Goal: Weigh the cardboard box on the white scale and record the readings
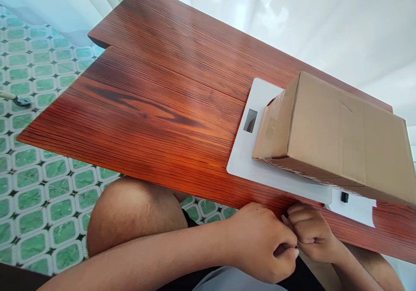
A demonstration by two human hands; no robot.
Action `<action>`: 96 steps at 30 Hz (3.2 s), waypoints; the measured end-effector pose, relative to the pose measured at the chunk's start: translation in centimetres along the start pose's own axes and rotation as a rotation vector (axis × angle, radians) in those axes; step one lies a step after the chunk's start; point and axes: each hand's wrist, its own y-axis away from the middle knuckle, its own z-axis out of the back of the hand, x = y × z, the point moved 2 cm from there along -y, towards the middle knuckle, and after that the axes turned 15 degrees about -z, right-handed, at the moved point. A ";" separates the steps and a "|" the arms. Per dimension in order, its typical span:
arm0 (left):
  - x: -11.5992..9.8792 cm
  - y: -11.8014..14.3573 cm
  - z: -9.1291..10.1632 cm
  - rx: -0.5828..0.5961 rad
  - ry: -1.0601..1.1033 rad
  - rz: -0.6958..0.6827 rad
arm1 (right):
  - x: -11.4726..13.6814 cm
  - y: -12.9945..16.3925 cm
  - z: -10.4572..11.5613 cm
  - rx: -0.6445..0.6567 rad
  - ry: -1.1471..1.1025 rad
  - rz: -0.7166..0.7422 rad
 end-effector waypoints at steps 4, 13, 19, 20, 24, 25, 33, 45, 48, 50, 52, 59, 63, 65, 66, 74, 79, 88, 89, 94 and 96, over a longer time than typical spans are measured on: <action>0.1 0.0 -0.1 0.006 0.004 0.002 | 0.0 0.0 0.0 0.005 0.003 0.005; 0.2 0.0 0.1 -0.086 0.061 0.000 | 0.1 -0.1 0.2 0.023 0.044 0.014; 0.4 -0.1 0.1 -0.088 0.065 0.025 | 0.1 0.0 0.4 0.029 0.044 0.015; 0.3 -0.2 0.1 -0.086 0.067 0.028 | 0.1 0.1 0.3 0.033 0.047 0.015; 0.3 -0.2 0.1 -0.078 0.076 0.037 | 0.0 0.1 0.3 0.039 0.065 0.013; 0.3 -0.2 0.1 -0.078 0.076 0.039 | 0.0 0.2 0.3 0.037 0.068 0.014; 0.2 -0.2 0.1 -0.075 0.073 0.040 | 0.1 0.2 0.3 0.029 0.080 0.012; 0.6 -0.2 -0.2 -0.112 0.071 0.025 | 0.2 0.2 0.3 0.039 0.089 0.015; 0.6 -0.3 -0.2 -0.104 0.062 0.032 | 0.0 0.5 0.3 0.034 0.089 0.014; 0.5 -0.3 -0.2 -0.097 0.065 0.034 | 0.0 0.5 0.3 0.031 0.096 0.013; 0.5 -0.3 -0.2 -0.095 0.060 0.033 | 0.1 0.5 0.2 0.031 0.100 0.008; 0.5 -0.3 -0.2 -0.095 0.035 0.035 | 0.1 0.4 0.2 0.024 0.109 0.010; 0.4 -0.3 -0.2 -0.099 0.010 0.039 | 0.1 0.5 0.2 0.015 0.104 0.014; 0.4 -0.3 -0.2 -0.100 0.001 0.039 | 0.1 0.5 0.2 0.012 0.109 0.009; 0.4 -0.3 -0.2 -0.097 -0.002 0.041 | 0.1 0.5 0.2 0.012 0.114 0.007; 0.6 -0.2 -0.4 -0.087 0.009 0.031 | 0.2 0.4 0.0 -0.006 0.124 0.011; 0.6 -0.3 -0.4 -0.073 -0.020 0.038 | 0.2 0.4 -0.1 -0.027 0.117 0.019; 0.4 -0.7 -0.1 -0.028 -0.075 0.054 | 0.1 0.4 -0.1 -0.050 0.115 0.007; 0.4 -0.7 0.0 -0.026 -0.084 0.054 | 0.1 0.5 -0.2 -0.059 0.114 0.007; 0.4 -0.8 0.0 -0.037 -0.100 0.044 | 0.1 0.5 -0.2 -0.072 0.109 0.011; 0.5 -0.7 -0.1 -0.052 -0.092 0.042 | 0.1 0.5 -0.2 -0.073 0.106 0.008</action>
